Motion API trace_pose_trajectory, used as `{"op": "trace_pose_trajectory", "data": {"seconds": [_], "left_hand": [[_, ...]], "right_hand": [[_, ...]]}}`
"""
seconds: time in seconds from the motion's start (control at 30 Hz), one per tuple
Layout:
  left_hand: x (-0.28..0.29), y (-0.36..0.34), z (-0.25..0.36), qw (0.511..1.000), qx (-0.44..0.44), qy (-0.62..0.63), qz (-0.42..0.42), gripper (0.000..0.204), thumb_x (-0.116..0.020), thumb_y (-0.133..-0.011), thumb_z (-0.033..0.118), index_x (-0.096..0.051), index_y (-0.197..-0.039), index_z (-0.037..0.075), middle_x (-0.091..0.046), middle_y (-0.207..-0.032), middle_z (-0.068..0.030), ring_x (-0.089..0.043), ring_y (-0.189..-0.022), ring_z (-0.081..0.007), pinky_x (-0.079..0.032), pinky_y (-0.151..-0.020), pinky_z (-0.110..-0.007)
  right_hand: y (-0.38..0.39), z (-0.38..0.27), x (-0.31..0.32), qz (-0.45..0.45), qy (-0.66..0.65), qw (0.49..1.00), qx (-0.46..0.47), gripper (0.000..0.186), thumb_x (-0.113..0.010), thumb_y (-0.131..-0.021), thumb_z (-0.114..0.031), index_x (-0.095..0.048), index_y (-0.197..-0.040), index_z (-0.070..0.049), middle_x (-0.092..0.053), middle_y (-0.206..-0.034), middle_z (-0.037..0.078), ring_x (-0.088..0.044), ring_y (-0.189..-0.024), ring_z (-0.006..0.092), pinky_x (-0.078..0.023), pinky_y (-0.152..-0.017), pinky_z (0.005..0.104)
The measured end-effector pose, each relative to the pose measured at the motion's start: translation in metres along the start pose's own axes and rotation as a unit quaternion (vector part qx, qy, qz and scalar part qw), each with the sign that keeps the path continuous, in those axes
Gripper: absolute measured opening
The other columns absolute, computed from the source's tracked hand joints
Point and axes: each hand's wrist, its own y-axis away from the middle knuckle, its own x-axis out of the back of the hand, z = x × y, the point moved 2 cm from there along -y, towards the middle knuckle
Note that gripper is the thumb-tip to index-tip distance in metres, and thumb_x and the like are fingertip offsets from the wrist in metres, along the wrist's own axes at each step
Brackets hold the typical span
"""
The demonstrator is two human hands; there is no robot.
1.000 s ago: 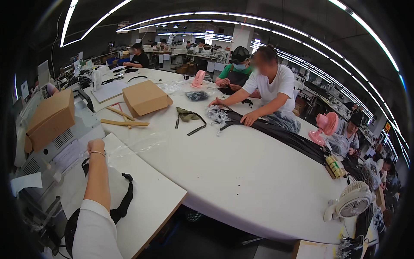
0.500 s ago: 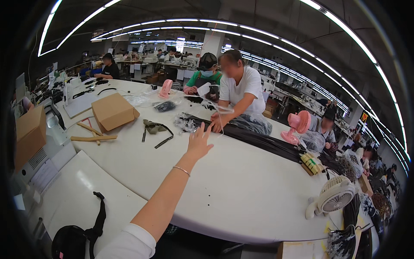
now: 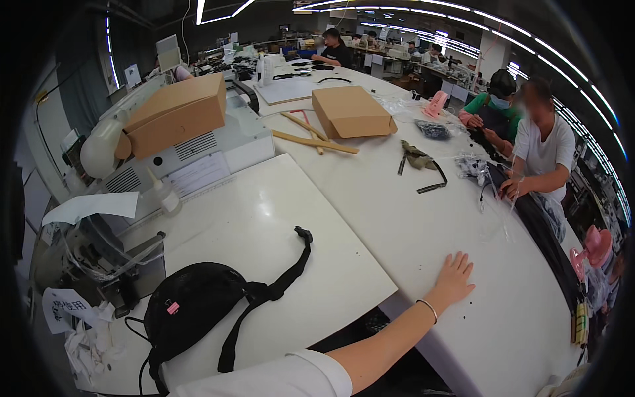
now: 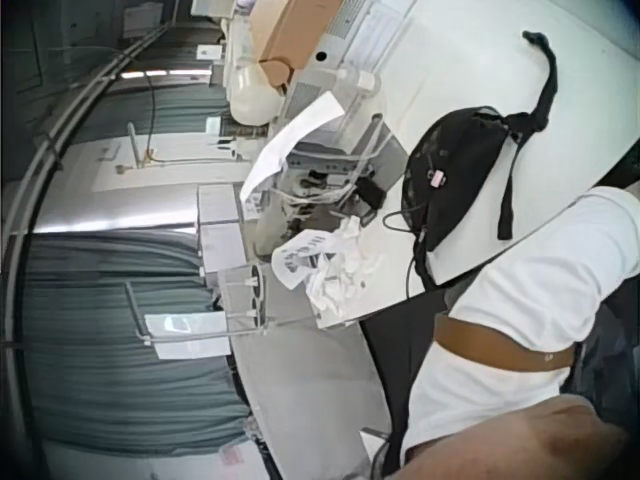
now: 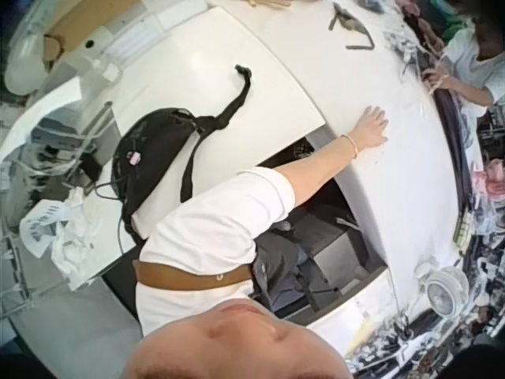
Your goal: The person stitches black straps using a sewing machine and trims threads with snips by hand. The person then arranges straps on the workbench and reaches for a black bag.
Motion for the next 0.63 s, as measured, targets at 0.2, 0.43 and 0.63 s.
{"op": "trace_pose_trajectory", "data": {"seconds": [0.2, 0.43, 0.63], "left_hand": [[0.013, 0.029, 0.003, 0.999, -0.012, 0.003, -0.033, 0.065, -0.036, -0.088, 0.048, -0.027, -0.137, 0.006, -0.018, -0.145, -0.0147, -0.01, -0.135, -0.0303, -0.008, -0.108, -0.046], [0.008, 0.045, 0.006, 0.999, -0.023, 0.041, 0.018, 0.066, -0.043, -0.084, 0.049, -0.036, -0.133, 0.005, -0.025, -0.142, -0.0158, -0.014, -0.134, -0.0312, -0.008, -0.108, -0.047], [-0.013, 0.03, 0.002, 0.998, -0.055, 0.016, 0.034, 0.069, -0.04, -0.084, 0.051, -0.034, -0.134, 0.004, -0.022, -0.143, -0.017, -0.012, -0.134, -0.0327, -0.006, -0.108, -0.048]], "right_hand": [[-0.055, 0.13, -0.091, -0.032, -0.245, 0.964, -0.1, 0.066, -0.035, -0.087, -0.05, -0.026, -0.135, -0.005, -0.016, -0.142, 0.012, -0.008, -0.132, 0.0279, -0.001, -0.106, 0.0453], [0.086, -0.124, 0.036, 0.051, 0.251, 0.963, 0.083, 0.047, -0.042, -0.087, -0.038, -0.042, -0.116, -0.001, -0.039, -0.113, 0.018, -0.034, -0.103, 0.0333, -0.024, -0.089, 0.0435], [0.415, -0.318, 0.096, 0.412, 0.806, 0.404, 0.132, 0.035, -0.048, -0.087, -0.029, -0.056, -0.099, 0.003, -0.059, -0.087, 0.023, -0.055, -0.078, 0.0379, -0.044, -0.074, 0.0419]]}}
